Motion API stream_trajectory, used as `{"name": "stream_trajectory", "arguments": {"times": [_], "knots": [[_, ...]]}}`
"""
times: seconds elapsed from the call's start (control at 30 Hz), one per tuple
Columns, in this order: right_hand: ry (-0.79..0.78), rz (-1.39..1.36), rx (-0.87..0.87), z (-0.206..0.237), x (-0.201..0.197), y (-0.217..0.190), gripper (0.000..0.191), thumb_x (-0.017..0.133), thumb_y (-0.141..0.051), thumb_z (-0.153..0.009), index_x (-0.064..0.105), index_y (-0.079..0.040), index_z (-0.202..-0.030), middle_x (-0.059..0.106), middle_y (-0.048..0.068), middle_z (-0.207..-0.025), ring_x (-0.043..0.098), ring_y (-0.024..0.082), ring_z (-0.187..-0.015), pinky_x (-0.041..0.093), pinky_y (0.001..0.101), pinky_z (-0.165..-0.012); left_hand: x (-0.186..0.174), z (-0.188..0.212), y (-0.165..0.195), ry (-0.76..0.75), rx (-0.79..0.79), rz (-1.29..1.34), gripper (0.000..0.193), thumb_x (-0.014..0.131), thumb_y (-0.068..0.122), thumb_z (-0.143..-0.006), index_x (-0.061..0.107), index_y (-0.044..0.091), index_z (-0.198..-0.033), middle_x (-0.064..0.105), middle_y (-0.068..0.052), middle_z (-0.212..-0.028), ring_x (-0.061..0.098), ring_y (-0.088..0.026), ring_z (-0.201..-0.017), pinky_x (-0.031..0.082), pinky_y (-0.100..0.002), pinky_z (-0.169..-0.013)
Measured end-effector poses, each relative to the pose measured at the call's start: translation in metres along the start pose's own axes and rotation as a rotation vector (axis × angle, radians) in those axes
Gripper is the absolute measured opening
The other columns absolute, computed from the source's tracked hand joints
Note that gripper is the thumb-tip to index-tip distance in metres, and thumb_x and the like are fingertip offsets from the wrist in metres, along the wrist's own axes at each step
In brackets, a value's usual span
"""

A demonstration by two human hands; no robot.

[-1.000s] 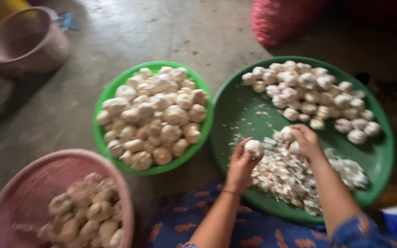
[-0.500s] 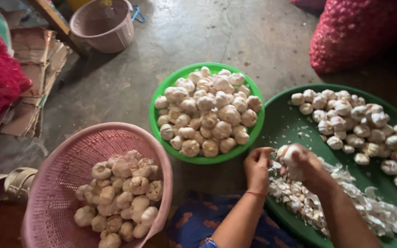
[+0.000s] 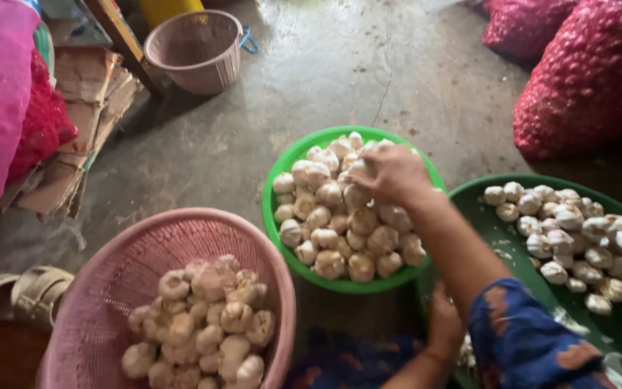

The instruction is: The person sits on the floor and peels the outer papery skin off garlic bulbs by hand, breaking bulbs into cloves and separating the loose husks. Peeled cloves accumulate on a large green tray while discarded peels pile beside them, with unpeeled bulbs taken from nearby bowls and baskets.

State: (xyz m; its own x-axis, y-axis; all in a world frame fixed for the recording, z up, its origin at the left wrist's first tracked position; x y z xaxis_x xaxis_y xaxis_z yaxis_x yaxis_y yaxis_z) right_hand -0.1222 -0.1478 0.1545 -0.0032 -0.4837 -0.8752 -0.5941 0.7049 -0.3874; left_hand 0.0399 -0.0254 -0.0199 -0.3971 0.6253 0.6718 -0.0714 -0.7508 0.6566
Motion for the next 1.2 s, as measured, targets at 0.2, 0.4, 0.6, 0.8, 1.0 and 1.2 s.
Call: {"name": "stream_trajectory", "arguments": {"times": [0.2,0.4,0.6,0.8,1.0,1.2], "knots": [[-0.075,-0.253,-0.080,-0.005,0.012,0.014,0.036,0.070,-0.038,-0.091,0.075,-0.019,-0.122,0.051,0.020,-0.147,0.045,0.041,-0.136,0.033,0.0528,-0.112,0.004,0.002,-0.001,-0.116,0.132,-0.072,0.032,0.072,0.014,-0.091,0.065,0.006,-0.122,0.071,-0.004,-0.119,0.064,-0.015,-0.109,0.053,-0.030,-0.096],[0.200,-0.507,-0.090,0.063,-0.018,0.023,0.025,0.072,-0.020,-0.092,0.074,-0.011,-0.115,0.061,0.017,-0.142,0.059,0.034,-0.131,0.049,0.0417,-0.106,-0.010,-0.009,-0.015,-0.099,0.111,-0.204,0.028,0.059,0.017,-0.099,0.067,0.004,-0.122,0.072,-0.004,-0.122,0.065,-0.013,-0.115,0.049,-0.029,-0.103],[0.388,-0.474,0.154,0.198,-0.027,0.089,0.019,0.068,-0.005,-0.088,0.074,-0.008,-0.106,0.071,0.013,-0.127,0.068,0.029,-0.120,0.053,0.0375,-0.101,-0.026,-0.009,-0.024,-0.078,0.223,-0.416,0.024,0.060,0.013,-0.100,0.068,0.001,-0.119,0.072,-0.008,-0.118,0.065,-0.019,-0.114,0.046,-0.031,-0.105],[0.444,0.140,0.359,0.346,-0.052,0.223,0.018,0.074,-0.011,-0.077,0.079,-0.012,-0.095,0.075,0.011,-0.110,0.068,0.032,-0.111,0.051,0.0449,-0.099,-0.026,-0.008,-0.024,-0.029,0.238,-0.629,0.021,0.062,0.012,-0.097,0.070,0.006,-0.116,0.074,-0.005,-0.117,0.065,-0.016,-0.113,0.047,-0.031,-0.103],[-0.317,0.492,1.200,0.471,-0.110,0.300,0.030,0.069,-0.019,-0.087,0.077,-0.031,-0.113,0.064,0.004,-0.135,0.057,0.032,-0.130,0.049,0.0500,-0.106,-0.022,-0.003,-0.030,-0.113,0.340,-0.715,0.019,0.066,0.010,-0.094,0.072,0.006,-0.111,0.073,-0.005,-0.112,0.066,-0.016,-0.108,0.048,-0.029,-0.098],[-0.668,0.417,1.147,0.512,-0.109,0.295,0.041,0.074,-0.013,-0.085,0.073,-0.034,-0.120,0.053,0.006,-0.142,0.052,0.037,-0.132,0.050,0.0451,-0.106,-0.021,0.002,-0.042,-0.126,0.196,-0.757,0.019,0.068,0.013,-0.094,0.074,0.009,-0.111,0.072,-0.003,-0.108,0.059,-0.014,-0.086,0.048,-0.029,-0.076]]}}
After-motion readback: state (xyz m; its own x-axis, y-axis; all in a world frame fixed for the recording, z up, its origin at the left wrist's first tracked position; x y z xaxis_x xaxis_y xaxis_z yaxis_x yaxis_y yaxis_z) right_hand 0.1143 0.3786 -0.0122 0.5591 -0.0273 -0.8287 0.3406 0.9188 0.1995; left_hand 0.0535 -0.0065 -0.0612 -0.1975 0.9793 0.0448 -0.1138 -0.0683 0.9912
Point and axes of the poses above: each hand's wrist, its own z-axis away from the middle knuckle, its own x-axis out of the palm, y = z × x, the point moved 1 cm from there along -z, towards the middle knuckle
